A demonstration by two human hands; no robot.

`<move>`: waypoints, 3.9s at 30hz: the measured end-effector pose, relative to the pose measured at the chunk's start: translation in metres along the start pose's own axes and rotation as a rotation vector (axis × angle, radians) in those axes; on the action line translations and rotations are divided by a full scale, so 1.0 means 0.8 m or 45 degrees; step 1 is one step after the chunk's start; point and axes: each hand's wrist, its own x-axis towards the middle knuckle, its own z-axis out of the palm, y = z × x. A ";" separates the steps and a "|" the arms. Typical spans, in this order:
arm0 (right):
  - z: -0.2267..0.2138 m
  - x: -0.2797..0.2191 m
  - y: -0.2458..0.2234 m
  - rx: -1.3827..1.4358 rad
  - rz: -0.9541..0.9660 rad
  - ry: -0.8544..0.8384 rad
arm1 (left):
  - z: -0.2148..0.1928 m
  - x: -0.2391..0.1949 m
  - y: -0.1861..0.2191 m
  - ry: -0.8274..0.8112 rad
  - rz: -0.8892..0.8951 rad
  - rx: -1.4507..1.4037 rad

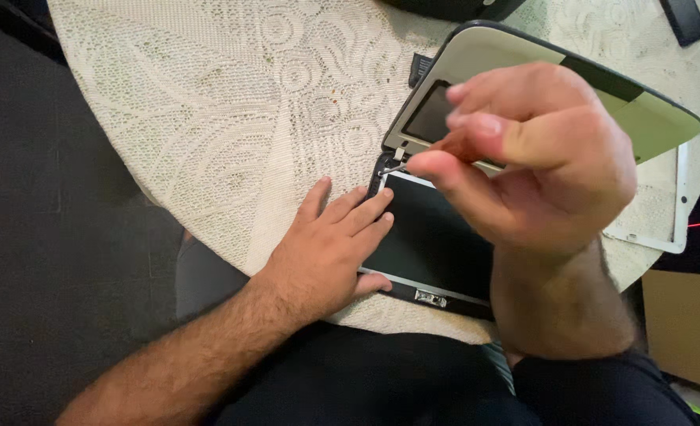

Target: The person places a rectangular screen into the chassis of a disassembled electronic device. They then use a screwdriver to tighten screws around the screen's perimeter to secure it in place.

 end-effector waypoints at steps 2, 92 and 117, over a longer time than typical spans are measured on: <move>0.000 -0.004 0.005 0.045 0.015 0.008 | 0.000 0.000 0.001 -0.002 -0.003 -0.008; -0.119 -0.218 -0.138 -0.368 0.720 -0.408 | -0.025 0.014 0.007 -0.124 -0.024 -0.121; -0.077 -0.350 -0.130 -0.613 1.053 -0.405 | -0.032 0.051 -0.003 -0.231 -0.347 -0.107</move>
